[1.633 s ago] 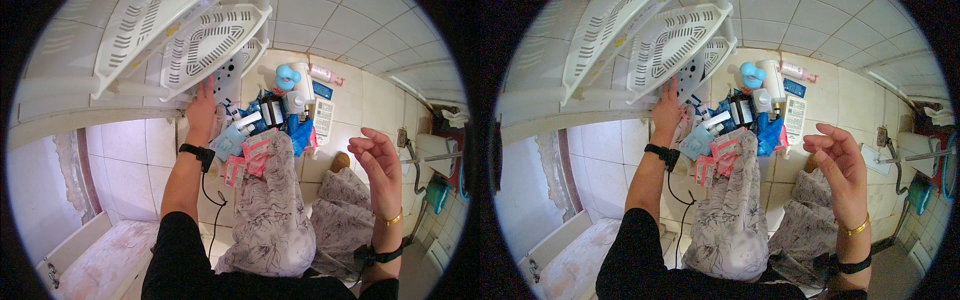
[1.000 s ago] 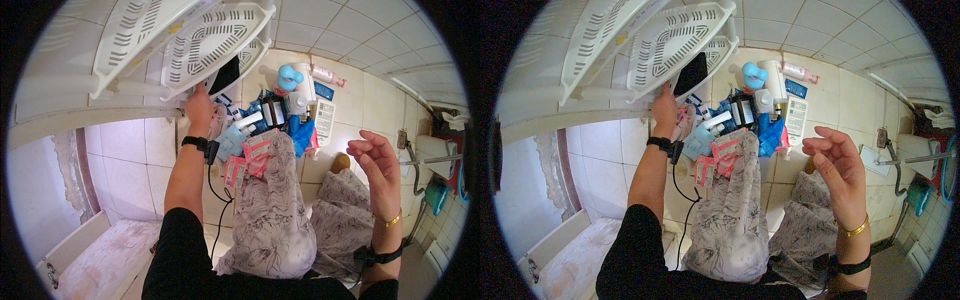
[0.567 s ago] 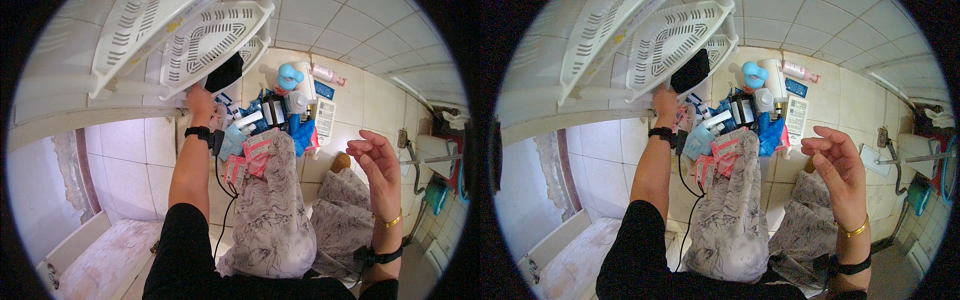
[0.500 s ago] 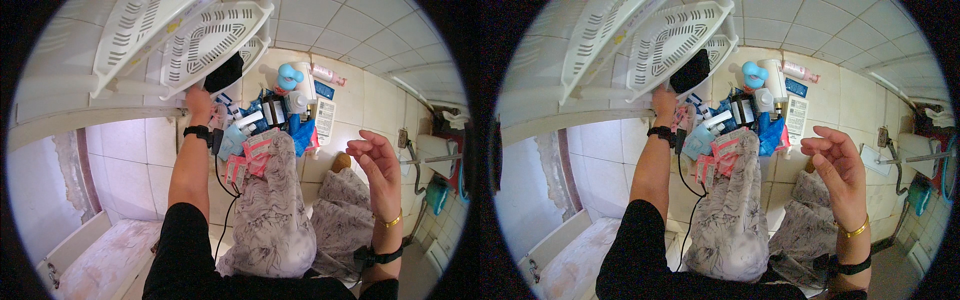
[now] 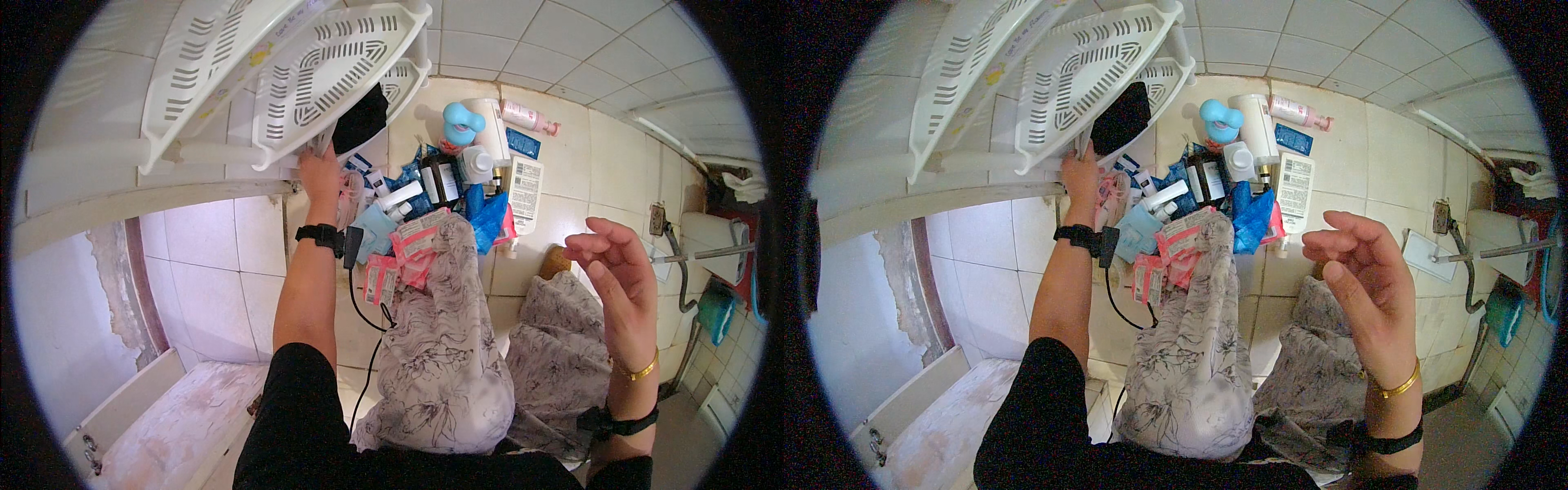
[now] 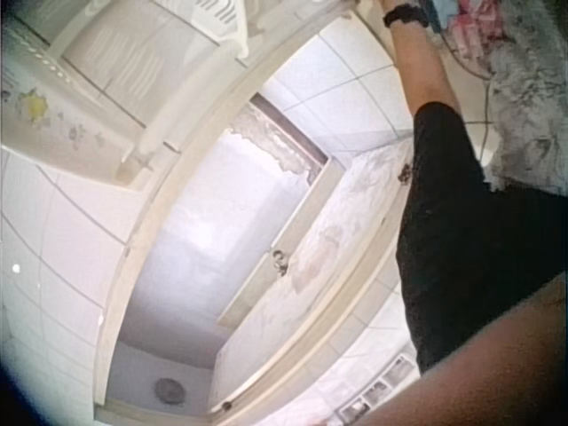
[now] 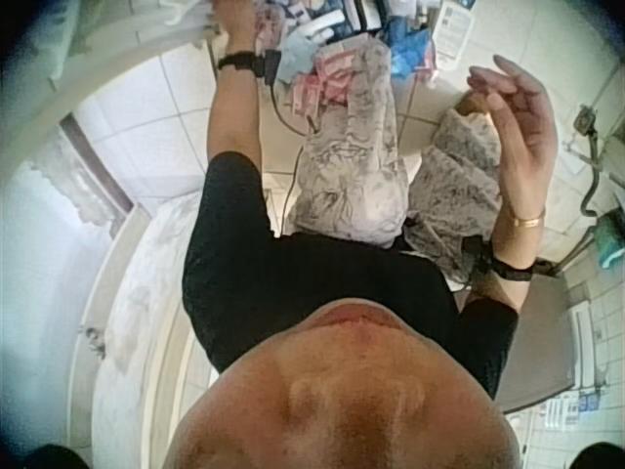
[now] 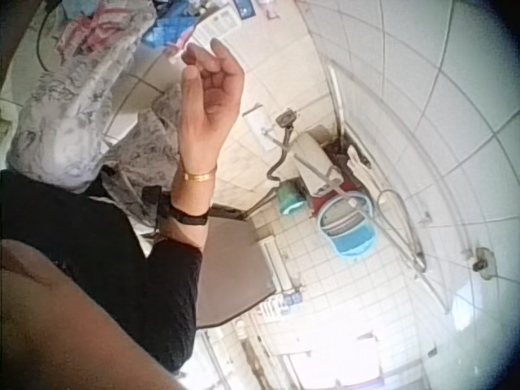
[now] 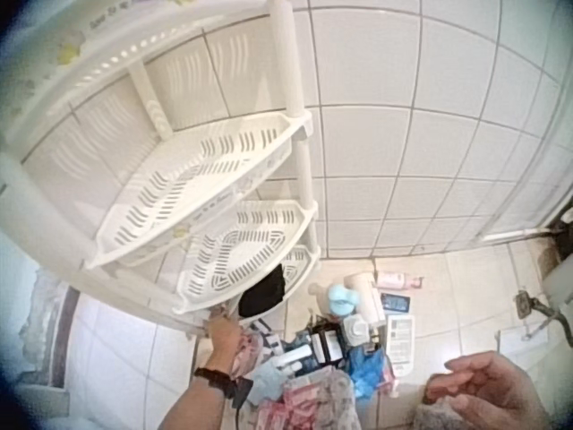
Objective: The person assembles a white plastic corner shelf by hand, then places several toiletry items including bottles, containers, and a brush onto the shelf tiers.
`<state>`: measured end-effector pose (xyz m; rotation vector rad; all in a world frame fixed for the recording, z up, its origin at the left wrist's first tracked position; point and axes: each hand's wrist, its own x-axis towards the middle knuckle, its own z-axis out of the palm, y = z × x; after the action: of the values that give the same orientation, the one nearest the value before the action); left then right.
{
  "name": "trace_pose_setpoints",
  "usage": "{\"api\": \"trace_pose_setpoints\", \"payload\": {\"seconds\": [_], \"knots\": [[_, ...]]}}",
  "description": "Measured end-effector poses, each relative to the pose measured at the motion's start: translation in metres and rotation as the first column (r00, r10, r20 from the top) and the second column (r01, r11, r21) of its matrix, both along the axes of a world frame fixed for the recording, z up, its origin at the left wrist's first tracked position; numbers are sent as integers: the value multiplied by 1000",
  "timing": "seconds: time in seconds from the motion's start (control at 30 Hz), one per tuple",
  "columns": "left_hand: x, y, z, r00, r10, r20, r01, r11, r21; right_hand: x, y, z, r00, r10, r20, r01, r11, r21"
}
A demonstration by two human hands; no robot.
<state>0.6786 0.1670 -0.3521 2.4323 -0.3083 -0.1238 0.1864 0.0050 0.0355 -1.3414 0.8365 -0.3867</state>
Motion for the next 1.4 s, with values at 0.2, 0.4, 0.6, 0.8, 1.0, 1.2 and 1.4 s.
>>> {"api": "trace_pose_setpoints", "payload": {"seconds": [0.2, 0.4, 0.6, 0.8, 1.0, 1.2, 1.4], "knots": [[-51, -16, 83, 967, -123, 223, 84, 981, 176, 1, 0, 4, 1000, -5, -15, 5, 1000, 6], [-37, -10, 86, 798, -421, 431, 213, 866, 453, 6, 6, 1, 1000, 8, -30, -8, 1000, -2], [-12, -4, 60, 777, -449, 442, 171, 825, 538, 9, 8, 0, 999, 6, -48, -6, 1000, -15], [1, -7, 49, 858, -360, 365, 155, 861, 484, 10, 9, -1, 999, 32, -36, -32, 999, -21], [12, -4, 45, 866, -286, 409, 126, 919, 374, 11, 4, 3, 999, 34, -27, -34, 999, -17], [-4, -20, 46, 857, -237, 457, 21, 903, 429, 14, 1, -11, 999, 31, -31, -31, 999, -14], [-3, -24, 69, 723, -329, 607, 75, 911, 405, 19, 1, -13, 999, 39, -23, -39, 999, -6]]}}
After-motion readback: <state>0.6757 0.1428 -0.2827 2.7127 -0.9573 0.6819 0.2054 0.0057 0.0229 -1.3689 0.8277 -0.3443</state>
